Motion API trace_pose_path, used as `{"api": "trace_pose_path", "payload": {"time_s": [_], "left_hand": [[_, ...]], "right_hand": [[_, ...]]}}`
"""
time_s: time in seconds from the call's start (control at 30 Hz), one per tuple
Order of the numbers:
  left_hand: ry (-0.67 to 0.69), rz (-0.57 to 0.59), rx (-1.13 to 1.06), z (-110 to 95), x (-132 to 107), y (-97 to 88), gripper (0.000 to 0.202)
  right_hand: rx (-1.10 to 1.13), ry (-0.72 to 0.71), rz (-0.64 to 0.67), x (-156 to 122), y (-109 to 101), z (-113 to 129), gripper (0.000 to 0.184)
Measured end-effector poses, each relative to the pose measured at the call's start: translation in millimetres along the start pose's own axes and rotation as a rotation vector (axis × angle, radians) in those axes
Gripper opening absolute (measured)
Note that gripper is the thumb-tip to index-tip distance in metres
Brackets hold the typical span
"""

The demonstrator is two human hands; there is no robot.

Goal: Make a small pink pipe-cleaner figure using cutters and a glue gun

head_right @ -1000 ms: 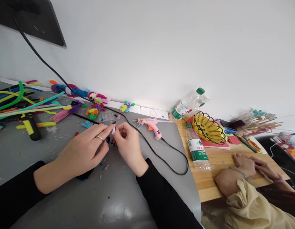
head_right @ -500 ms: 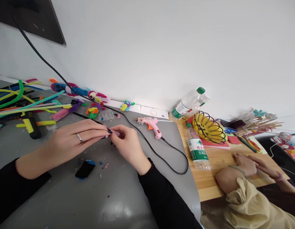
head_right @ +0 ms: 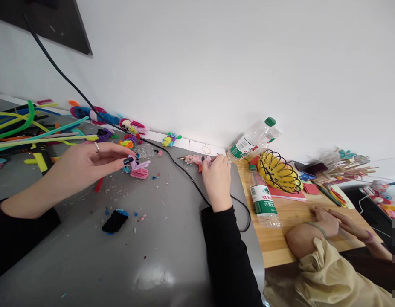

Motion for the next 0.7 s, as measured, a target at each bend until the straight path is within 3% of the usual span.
{"api": "trace_pose_path", "payload": {"time_s": [0.13, 0.3, 0.5, 0.7], "left_hand": [[0.159, 0.087, 0.155, -3.4, -1.2, 10.2, 0.028], [0.410, 0.146, 0.281, -10.0, -5.6, 21.0, 0.028], [0.469, 0.229, 0.223, -8.3, -7.6, 27.3, 0.026], [0.452, 0.242, 0.186, -4.8, -6.0, 27.8, 0.026]], "right_hand": [[-0.025, 0.042, 0.205, -3.3, 14.1, -18.0, 0.028], [0.036, 0.021, 0.237, -1.2, 15.4, -14.7, 0.025], [0.010, 0.131, 0.278, -4.9, 12.3, -10.7, 0.022], [0.029, 0.203, 0.159, -6.4, -3.6, -7.8, 0.033]]}}
Point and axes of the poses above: each hand's wrist, its own x-axis towards the middle knuckle, its own y-axis out of the palm, z = x × y, the point moved 8 cm from there along x, towards the middle knuckle, and after that the axes turned 8 degrees about -y, right-handed, at the moved point
